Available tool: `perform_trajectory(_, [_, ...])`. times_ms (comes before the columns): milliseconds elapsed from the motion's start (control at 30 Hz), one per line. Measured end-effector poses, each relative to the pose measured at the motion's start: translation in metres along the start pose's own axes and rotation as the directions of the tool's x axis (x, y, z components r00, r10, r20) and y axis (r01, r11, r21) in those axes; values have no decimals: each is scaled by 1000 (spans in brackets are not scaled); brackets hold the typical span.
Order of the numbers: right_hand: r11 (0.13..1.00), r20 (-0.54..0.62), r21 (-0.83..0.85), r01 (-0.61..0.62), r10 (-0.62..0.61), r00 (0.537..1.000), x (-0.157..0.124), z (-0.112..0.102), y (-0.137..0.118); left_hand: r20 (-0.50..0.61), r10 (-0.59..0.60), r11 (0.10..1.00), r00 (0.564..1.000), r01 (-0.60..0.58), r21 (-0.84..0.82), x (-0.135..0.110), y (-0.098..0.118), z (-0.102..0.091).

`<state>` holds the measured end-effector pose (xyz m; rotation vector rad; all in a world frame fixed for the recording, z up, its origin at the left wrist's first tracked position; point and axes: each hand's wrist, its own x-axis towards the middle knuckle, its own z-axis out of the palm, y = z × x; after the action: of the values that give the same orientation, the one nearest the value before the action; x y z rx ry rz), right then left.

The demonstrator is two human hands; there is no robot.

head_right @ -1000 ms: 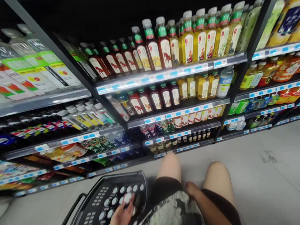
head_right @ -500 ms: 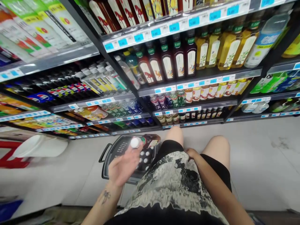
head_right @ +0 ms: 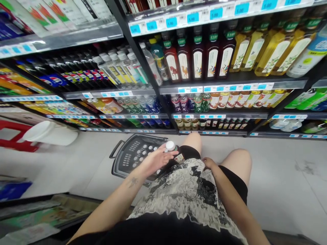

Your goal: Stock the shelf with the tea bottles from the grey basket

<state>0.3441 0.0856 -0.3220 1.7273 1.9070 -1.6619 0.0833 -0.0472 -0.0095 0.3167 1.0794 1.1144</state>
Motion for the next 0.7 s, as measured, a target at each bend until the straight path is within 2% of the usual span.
perform_trajectory(67, [1000,20,-20,4,-3,1000,4,-2,3,-72,59,956,996,-35,292,8,5,-1])
perform_trajectory(133, [999,29,-32,11,-10,1000,7,-4,7,-86,156,839,984,-86,538,14,11,-3])
perform_trajectory(233, [999,32,-46,28,-26,999,12,-5,12,-28,292,605,956,-162,779,18,22,-4])
perform_trajectory(300, [998,36,-51,39,-37,999,14,-5,14,32,354,383,935,-176,907,19,29,-3])
perform_trajectory(367, [998,38,-46,44,-42,998,15,-5,16,110,377,155,920,-179,972,19,34,0])
perform_trajectory(433, [999,39,-31,45,-44,998,14,-5,16,172,371,-5,912,-183,983,21,36,6])
perform_trajectory(500, [999,44,-9,47,-46,998,13,-4,16,190,357,-113,914,-160,981,24,35,13])
perform_trajectory(600, [999,49,11,40,-40,998,12,-4,15,164,376,-260,912,-67,963,31,31,22])
perform_trajectory(700, [999,52,3,33,-33,998,12,-5,15,99,411,-348,906,55,936,39,29,27])
